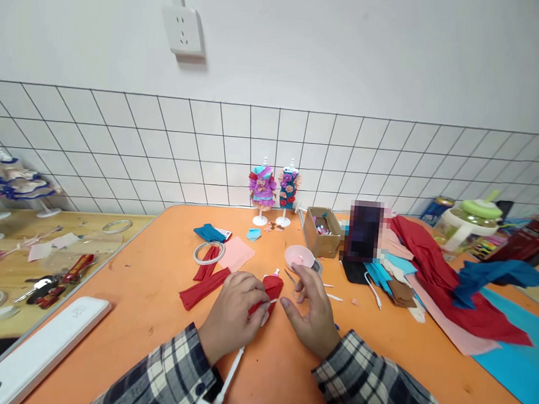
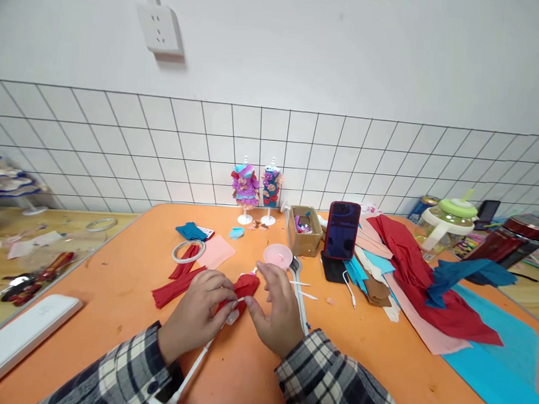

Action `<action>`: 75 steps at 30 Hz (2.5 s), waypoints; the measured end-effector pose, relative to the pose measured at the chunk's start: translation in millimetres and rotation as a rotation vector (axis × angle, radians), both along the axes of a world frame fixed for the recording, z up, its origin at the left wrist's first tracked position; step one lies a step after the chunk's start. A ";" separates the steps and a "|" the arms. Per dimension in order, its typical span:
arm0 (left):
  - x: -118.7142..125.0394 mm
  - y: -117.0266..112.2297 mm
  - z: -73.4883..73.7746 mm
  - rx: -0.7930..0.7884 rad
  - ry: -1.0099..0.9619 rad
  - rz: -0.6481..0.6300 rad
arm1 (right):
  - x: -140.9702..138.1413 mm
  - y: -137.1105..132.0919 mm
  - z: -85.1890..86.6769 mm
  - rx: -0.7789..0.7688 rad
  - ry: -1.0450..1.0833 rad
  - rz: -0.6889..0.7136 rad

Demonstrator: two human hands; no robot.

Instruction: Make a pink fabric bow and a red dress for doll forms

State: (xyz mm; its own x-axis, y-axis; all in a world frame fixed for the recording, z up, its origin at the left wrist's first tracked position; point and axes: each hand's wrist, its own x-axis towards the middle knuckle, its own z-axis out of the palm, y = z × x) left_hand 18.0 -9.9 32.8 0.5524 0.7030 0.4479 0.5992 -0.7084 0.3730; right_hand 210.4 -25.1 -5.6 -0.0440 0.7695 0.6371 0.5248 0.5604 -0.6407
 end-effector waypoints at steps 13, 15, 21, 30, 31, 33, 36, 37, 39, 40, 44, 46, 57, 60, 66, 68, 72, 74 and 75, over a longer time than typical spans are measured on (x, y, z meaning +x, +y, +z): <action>-0.6 -0.9 -0.5 -0.037 0.009 -0.042 | -3.0 0.5 2.9 0.080 -0.192 0.075; 1.5 -1.1 -0.6 -0.095 -0.032 -0.036 | -2.5 0.0 5.1 0.117 -0.231 0.084; 9.4 -0.4 -3.3 -0.327 -0.245 -0.047 | -2.6 -6.0 9.5 0.513 -0.378 0.037; -22.9 24.0 5.6 -0.186 -0.640 0.242 | 33.0 22.9 19.1 0.077 -0.105 -0.090; -23.4 23.2 6.4 -0.181 -0.654 0.233 | 49.2 36.7 19.4 -0.091 -0.020 -0.170; -21.7 20.1 5.5 -0.199 -0.660 0.205 | 82.7 63.6 17.0 -0.403 0.086 -0.212; -17.1 16.1 0.6 -0.253 -0.649 0.192 | 119.9 89.9 6.9 -0.659 0.083 -0.140; -16.2 15.5 -1.0 -0.266 -0.644 0.197 | 126.5 93.8 2.5 -0.701 0.082 -0.112; -15.7 15.2 -3.0 -0.280 -0.634 0.208 | 132.4 96.3 -6.1 -0.752 0.087 -0.057; -15.9 15.3 -3.4 -0.281 -0.630 0.210 | 133.0 96.0 -9.8 -0.778 0.096 -0.027; -16.1 13.7 -2.9 -0.289 -0.638 0.165 | 132.3 91.7 -15.4 -0.863 0.170 0.010; -14.8 11.1 -3.3 -0.317 -0.673 0.128 | 131.1 88.5 -10.9 -0.858 0.193 -0.020; 8.9 -8.5 -12.9 -0.950 -1.022 -0.052 | -1.1 27.3 26.6 -0.687 0.616 0.258; 14.9 -10.2 -9.8 -0.933 -1.084 0.037 | -24.6 17.0 16.3 -0.802 0.769 0.285; 15.0 -7.8 -6.4 -0.927 -1.119 0.131 | -26.2 12.0 5.5 -0.768 0.795 0.330; 12.8 -6.1 -6.4 -0.902 -1.127 0.162 | -27.1 9.9 4.2 -0.740 0.759 0.351; 8.1 -2.8 -8.7 -0.858 -1.175 0.178 | -29.7 6.2 1.9 -0.677 0.736 0.398; 7.1 -2.4 -9.7 -0.840 -1.200 0.167 | -28.9 5.9 2.5 -0.605 0.620 0.402; 7.1 -2.6 -9.8 -0.831 -1.204 0.169 | -27.9 5.9 3.4 -0.544 0.521 0.395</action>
